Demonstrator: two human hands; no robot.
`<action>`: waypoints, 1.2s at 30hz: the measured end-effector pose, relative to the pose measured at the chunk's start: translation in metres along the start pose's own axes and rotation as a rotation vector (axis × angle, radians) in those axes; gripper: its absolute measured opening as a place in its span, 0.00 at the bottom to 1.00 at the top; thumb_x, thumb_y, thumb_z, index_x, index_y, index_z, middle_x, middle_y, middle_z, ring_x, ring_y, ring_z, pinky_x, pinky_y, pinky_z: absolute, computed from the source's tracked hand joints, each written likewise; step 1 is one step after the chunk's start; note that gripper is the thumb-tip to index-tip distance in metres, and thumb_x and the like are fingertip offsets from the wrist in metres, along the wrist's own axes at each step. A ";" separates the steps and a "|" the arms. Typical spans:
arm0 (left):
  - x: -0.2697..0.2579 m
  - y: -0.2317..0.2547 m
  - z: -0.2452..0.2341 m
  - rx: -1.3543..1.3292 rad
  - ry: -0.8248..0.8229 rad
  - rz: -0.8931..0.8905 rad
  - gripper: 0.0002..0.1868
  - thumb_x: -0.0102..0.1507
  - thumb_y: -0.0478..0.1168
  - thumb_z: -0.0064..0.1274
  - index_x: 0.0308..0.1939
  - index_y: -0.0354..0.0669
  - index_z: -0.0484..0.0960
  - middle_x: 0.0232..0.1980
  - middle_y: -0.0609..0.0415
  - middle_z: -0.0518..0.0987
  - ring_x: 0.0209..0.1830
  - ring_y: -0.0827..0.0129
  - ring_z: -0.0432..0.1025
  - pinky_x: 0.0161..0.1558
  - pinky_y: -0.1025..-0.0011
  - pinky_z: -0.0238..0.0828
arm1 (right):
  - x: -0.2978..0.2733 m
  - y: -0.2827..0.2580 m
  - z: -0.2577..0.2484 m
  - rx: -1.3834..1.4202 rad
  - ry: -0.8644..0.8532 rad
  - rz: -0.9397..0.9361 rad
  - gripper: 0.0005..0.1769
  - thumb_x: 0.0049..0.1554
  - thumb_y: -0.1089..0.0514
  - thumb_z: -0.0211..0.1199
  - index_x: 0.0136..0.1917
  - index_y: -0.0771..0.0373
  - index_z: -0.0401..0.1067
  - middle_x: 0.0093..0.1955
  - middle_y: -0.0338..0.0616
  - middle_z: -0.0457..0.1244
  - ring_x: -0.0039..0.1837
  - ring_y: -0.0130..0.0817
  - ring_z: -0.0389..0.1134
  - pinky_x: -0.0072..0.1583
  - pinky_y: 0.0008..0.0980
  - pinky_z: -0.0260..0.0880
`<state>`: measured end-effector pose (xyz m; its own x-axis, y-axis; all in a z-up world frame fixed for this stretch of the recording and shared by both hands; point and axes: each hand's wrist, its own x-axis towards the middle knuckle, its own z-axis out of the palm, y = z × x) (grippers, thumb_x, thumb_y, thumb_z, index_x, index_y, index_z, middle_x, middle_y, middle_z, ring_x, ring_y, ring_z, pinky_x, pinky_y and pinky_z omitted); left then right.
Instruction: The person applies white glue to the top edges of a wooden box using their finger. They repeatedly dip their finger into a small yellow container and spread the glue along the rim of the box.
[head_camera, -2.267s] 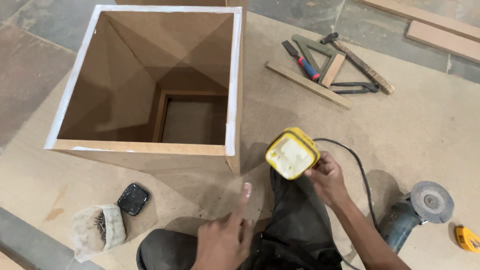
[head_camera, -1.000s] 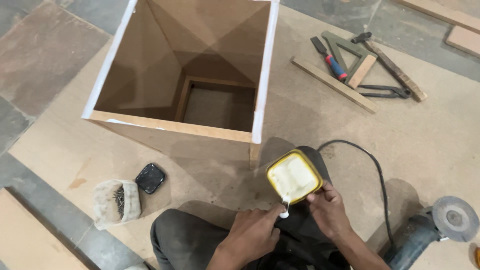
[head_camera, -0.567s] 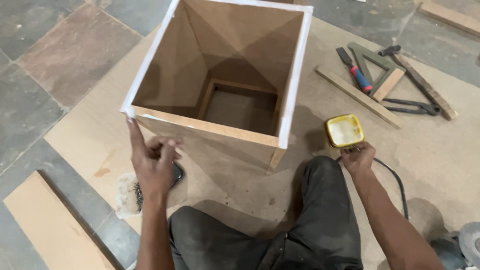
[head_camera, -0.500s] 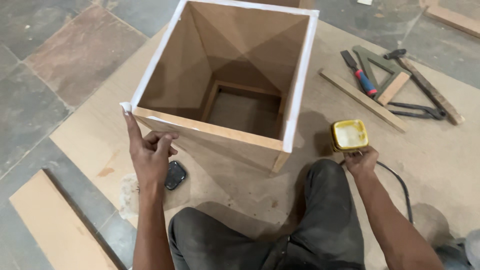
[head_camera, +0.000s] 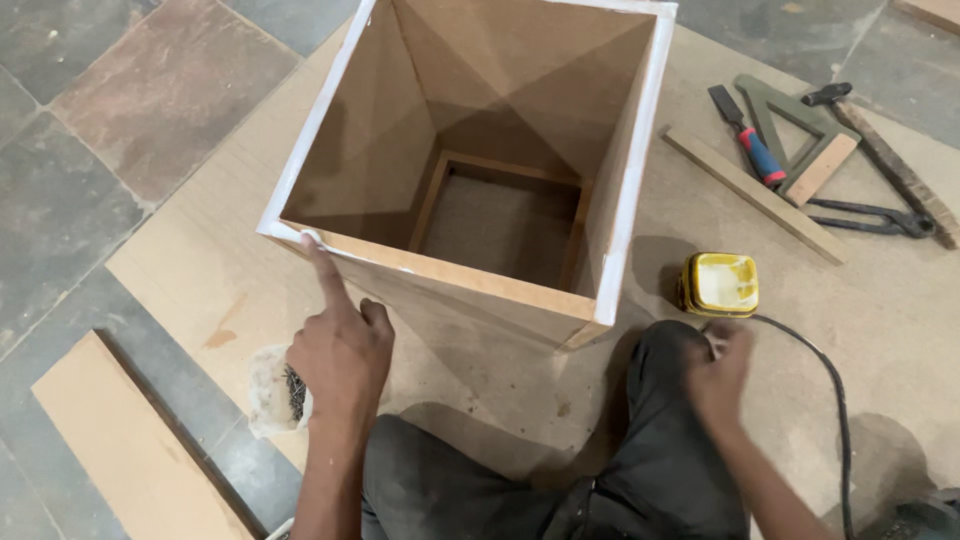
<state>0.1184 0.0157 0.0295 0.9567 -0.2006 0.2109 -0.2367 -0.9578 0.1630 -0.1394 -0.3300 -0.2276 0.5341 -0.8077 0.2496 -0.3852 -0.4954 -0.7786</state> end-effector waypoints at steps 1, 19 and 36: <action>-0.003 0.001 -0.003 0.146 -0.019 0.014 0.50 0.61 0.43 0.53 0.82 0.44 0.42 0.18 0.45 0.77 0.16 0.51 0.72 0.22 0.54 0.68 | -0.011 -0.017 0.003 -0.001 -0.064 -0.159 0.19 0.52 0.69 0.63 0.58 0.68 0.67 0.59 0.56 0.61 0.61 0.53 0.65 0.63 0.46 0.66; 0.029 -0.056 -0.013 -0.442 0.117 0.009 0.40 0.60 0.36 0.54 0.78 0.49 0.66 0.20 0.47 0.77 0.17 0.57 0.73 0.29 0.60 0.70 | -0.068 -0.047 0.070 0.053 -0.780 -0.073 0.09 0.54 0.63 0.63 0.49 0.64 0.75 0.48 0.50 0.71 0.48 0.45 0.74 0.51 0.39 0.73; 0.022 -0.041 0.013 -0.700 -0.051 0.232 0.42 0.58 0.36 0.59 0.77 0.46 0.63 0.27 0.49 0.84 0.23 0.60 0.80 0.32 0.62 0.76 | -0.067 -0.043 0.078 0.012 -0.789 -0.108 0.09 0.55 0.63 0.62 0.50 0.64 0.75 0.50 0.49 0.71 0.52 0.48 0.72 0.54 0.42 0.72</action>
<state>0.1515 0.0484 0.0151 0.8714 -0.4078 0.2727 -0.4705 -0.5376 0.6997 -0.1004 -0.2297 -0.2559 0.9450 -0.2883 -0.1543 -0.2956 -0.5510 -0.7804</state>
